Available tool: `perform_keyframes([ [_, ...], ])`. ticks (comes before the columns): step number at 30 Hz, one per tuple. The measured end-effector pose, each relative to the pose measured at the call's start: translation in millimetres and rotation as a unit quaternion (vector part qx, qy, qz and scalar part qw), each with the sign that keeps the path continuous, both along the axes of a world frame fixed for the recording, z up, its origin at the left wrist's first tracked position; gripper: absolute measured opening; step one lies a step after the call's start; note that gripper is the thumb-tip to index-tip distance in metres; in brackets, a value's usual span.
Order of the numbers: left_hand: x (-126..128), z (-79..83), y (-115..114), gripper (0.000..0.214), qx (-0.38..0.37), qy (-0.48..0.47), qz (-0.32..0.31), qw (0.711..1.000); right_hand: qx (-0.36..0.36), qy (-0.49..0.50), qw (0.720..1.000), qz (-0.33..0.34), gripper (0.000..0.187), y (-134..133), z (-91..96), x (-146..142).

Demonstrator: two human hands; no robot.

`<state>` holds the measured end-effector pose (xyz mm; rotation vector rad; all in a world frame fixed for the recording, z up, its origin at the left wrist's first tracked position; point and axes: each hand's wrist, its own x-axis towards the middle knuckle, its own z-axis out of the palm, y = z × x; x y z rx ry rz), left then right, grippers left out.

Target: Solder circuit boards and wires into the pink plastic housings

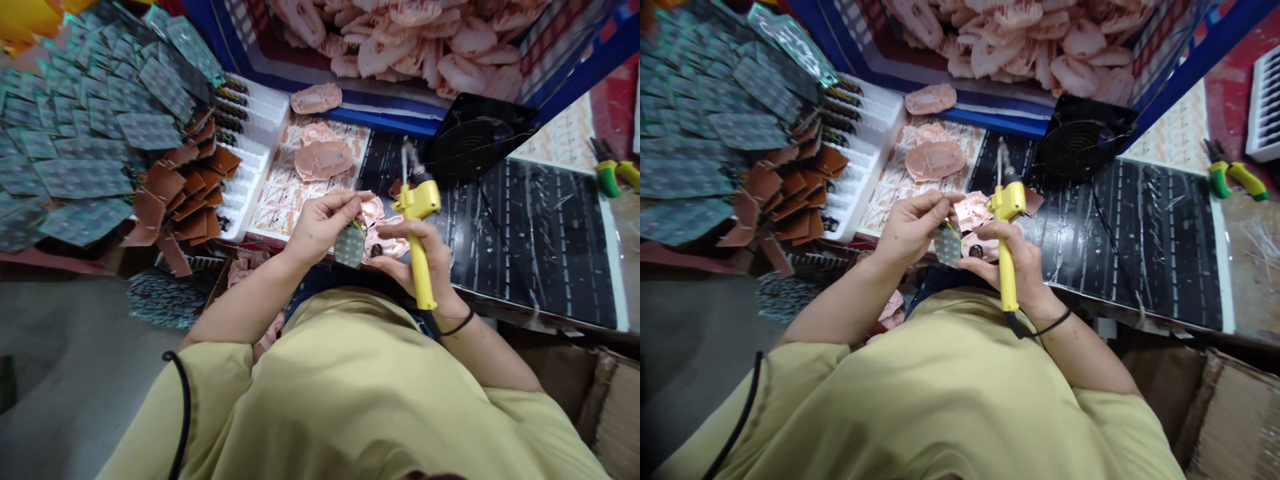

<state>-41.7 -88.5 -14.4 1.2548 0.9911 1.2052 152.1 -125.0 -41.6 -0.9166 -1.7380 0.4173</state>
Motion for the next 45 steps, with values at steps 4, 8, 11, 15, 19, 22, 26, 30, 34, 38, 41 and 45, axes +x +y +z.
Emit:
perform_keyframes([
  [4,-1,6.4,-1,0.050,-0.008,0.064,-0.088,0.994,-0.023,0.046,0.999,-0.003,0.039,13,17.0,3],
  [8,4,5.9,-2,0.046,-0.014,0.081,-0.132,0.988,-0.092,0.063,0.993,0.045,0.034,23,24.5,1],
  [11,7,1.8,-2,0.046,-0.023,0.062,-0.131,0.989,-0.095,0.071,0.992,0.033,0.032,24,21.9,0],
  [15,9,-1.0,0,0.047,-0.058,-0.006,-0.113,0.992,-0.049,0.089,0.995,-0.002,0.034,24,15.3,4],
  [19,12,1.6,2,0.051,-0.090,-0.041,-0.114,0.989,0.000,0.069,0.998,-0.014,0.043,25,10.9,8],
  [22,14,5.6,3,0.052,-0.134,-0.085,-0.119,0.980,0.015,0.049,0.999,-0.013,0.050,25,10.7,10],
  [26,15,7.6,5,0.051,-0.164,-0.129,-0.124,0.970,0.023,0.036,0.999,-0.019,0.047,25,13.6,10],
  [30,14,3.2,6,0.053,-0.162,-0.095,-0.148,0.971,0.061,0.011,0.998,-0.029,0.043,24,19.5,9],
  [34,11,2.2,6,0.047,-0.148,-0.033,-0.192,0.970,0.117,-0.044,0.992,-0.018,0.044,25,24.3,9],
  [38,9,6.8,4,0.037,-0.144,-0.018,-0.211,0.967,0.120,-0.081,0.989,-0.032,0.039,28,24.0,9],
  [41,8,5.8,2,0.031,-0.107,0.012,-0.200,0.974,0.091,-0.074,0.992,-0.054,0.032,28,22.2,8],
  [45,9,-0.7,0,0.034,-0.085,0.044,-0.172,0.980,0.028,-0.030,0.999,-0.031,0.028,27,19.4,8],
])
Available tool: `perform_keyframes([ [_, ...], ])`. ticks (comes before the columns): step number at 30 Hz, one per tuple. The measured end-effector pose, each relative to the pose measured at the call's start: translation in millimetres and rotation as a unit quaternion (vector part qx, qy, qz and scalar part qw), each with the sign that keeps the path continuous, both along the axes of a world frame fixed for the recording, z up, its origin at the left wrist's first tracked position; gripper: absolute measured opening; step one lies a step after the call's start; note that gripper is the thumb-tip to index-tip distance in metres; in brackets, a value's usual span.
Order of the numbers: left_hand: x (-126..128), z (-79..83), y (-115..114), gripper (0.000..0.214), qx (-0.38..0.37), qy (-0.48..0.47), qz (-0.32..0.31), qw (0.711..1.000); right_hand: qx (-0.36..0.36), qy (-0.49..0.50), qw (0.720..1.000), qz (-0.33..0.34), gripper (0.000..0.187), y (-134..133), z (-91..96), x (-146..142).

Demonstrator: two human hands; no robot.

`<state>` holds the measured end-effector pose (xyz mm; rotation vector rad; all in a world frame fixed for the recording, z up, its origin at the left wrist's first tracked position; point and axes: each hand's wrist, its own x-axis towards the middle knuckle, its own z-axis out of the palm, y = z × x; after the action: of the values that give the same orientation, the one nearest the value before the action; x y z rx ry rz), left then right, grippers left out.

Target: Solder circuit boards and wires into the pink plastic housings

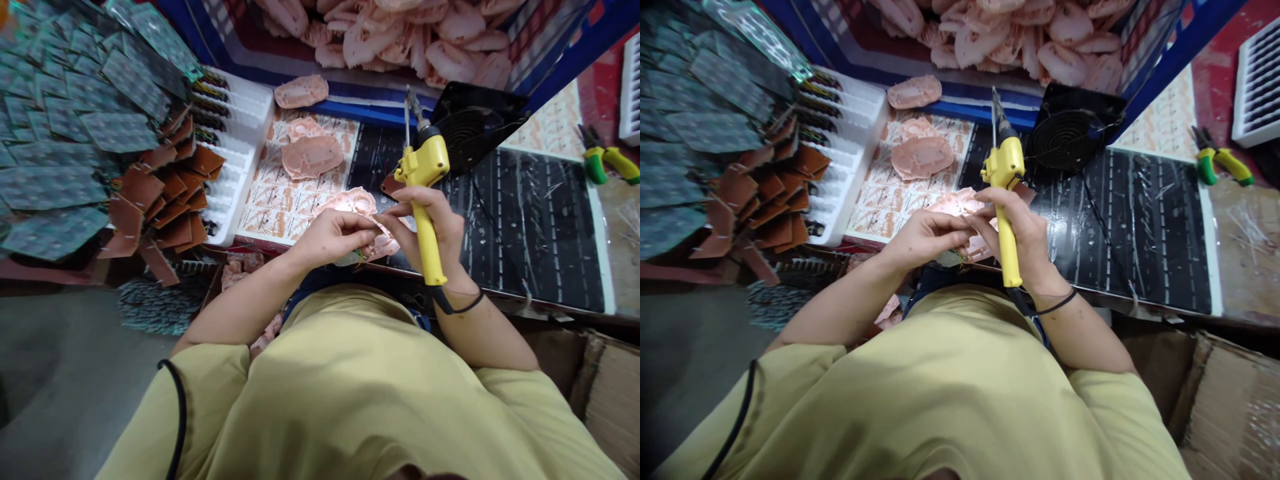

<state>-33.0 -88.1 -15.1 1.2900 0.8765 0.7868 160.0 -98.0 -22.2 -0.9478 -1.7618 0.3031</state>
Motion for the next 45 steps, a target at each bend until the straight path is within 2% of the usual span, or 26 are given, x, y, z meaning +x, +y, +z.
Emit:
perform_keyframes([
  [4,2,-1.8,0,0.038,-0.011,-0.027,-0.004,1.000,-0.061,0.017,0.998,0.026,0.033,-3,-2.2,-1],
  [8,3,3.8,-1,0.043,0.023,-0.031,0.012,0.999,-0.019,0.015,1.000,-0.003,0.030,-9,-0.1,1],
  [10,-1,8.4,1,0.048,0.036,-0.032,0.030,0.998,-0.011,0.002,1.000,0.005,0.029,-10,0.9,10],
  [13,-7,14.5,8,0.054,0.050,-0.030,0.065,0.996,-0.036,-0.084,0.994,0.064,0.043,-8,-4.3,35],
  [16,-8,17.0,17,0.059,0.078,-0.028,0.081,0.993,-0.051,-0.192,0.975,0.104,0.053,-7,-20.7,58],
  [18,-2,17.1,20,0.058,0.092,-0.022,0.084,0.992,-0.031,-0.226,0.970,0.086,0.044,-10,-35.0,64],
  [22,10,14.5,21,0.042,0.132,0.015,0.083,0.988,0.038,-0.237,0.970,-0.017,0.024,-18,-55.0,54],
  [25,9,7.5,24,0.025,0.234,0.109,0.070,0.964,0.077,-0.254,0.963,-0.050,0.025,-20,-58.6,45],
  [28,5,-2.7,32,0.014,0.337,0.249,0.024,0.908,0.085,-0.253,0.963,-0.046,0.026,-19,-59.2,44],
  [31,4,-8.5,38,0.018,0.366,0.328,-0.030,0.870,0.061,-0.238,0.969,-0.028,0.024,-16,-61.3,49],
  [33,6,-6.8,38,0.018,0.361,0.323,-0.040,0.874,0.051,-0.228,0.972,-0.008,0.024,-15,-62.8,54],
  [35,8,-0.4,35,0.017,0.344,0.282,-0.032,0.895,0.048,-0.231,0.972,0.008,0.023,-15,-63.5,57],
  [40,18,27.5,26,0.021,0.258,0.173,0.020,0.950,0.053,-0.266,0.962,0.007,0.016,-15,-62.9,60],
  [43,26,36.8,23,0.025,0.234,0.139,0.052,0.961,0.060,-0.264,0.963,0.003,0.016,-17,-61.9,58],
  [45,27,34.6,24,0.026,0.247,0.140,0.064,0.957,0.071,-0.245,0.967,0.007,0.021,-20,-60.8,57],
])
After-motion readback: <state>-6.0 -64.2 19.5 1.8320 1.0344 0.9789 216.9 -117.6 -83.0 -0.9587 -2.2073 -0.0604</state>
